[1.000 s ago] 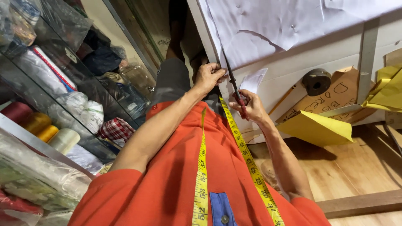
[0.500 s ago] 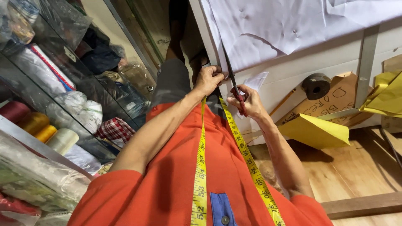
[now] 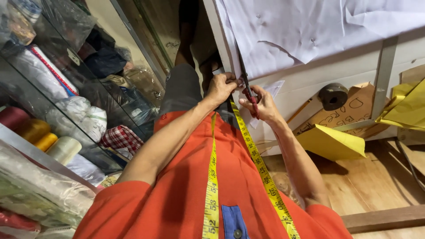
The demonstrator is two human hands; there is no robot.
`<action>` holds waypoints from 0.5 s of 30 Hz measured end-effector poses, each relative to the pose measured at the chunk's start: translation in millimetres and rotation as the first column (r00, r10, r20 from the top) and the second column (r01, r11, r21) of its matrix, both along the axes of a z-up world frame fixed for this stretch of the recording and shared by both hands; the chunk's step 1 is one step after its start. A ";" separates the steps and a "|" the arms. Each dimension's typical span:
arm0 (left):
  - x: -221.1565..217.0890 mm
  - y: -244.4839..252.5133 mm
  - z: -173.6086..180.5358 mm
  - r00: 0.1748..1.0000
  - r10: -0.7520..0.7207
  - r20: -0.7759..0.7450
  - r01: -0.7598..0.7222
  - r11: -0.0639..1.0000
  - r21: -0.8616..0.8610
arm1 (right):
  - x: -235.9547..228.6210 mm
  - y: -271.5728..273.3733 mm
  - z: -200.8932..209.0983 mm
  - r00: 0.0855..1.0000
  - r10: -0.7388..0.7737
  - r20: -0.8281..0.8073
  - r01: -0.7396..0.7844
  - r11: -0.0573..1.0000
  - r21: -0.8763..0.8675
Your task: The person cuts a large piece of white fabric laid out on a table using a pair of scissors. They carefully follow a marked line, adjusting the fabric as needed to complete the cut.
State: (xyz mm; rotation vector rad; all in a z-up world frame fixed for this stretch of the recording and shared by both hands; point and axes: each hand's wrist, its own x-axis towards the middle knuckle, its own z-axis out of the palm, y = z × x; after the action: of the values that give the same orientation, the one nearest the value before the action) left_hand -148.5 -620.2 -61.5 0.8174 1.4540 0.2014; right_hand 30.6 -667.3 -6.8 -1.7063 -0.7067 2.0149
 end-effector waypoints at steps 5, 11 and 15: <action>2.0 -1.3 -2.3 1.000 0.020 0.009 -0.020 0.999 0.049 | 3.3 4.0 2.1 0.999 -0.044 -0.027 0.044 0.999 -0.008; -3.1 0.4 -1.9 0.996 0.080 0.051 -0.080 0.997 0.003 | -8.7 41.9 34.1 0.998 -0.010 -0.060 0.010 1.000 0.007; -6.7 -2.8 -9.9 0.997 0.056 0.053 -0.054 0.998 -0.029 | -13.2 51.7 33.7 0.997 -0.013 -0.073 0.014 1.000 0.019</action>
State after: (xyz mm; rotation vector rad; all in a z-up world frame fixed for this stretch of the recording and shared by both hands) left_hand -155.3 -622.9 -71.4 0.7452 1.4262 0.2431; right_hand 17.3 -615.6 27.0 -1.6143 -0.6862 2.0432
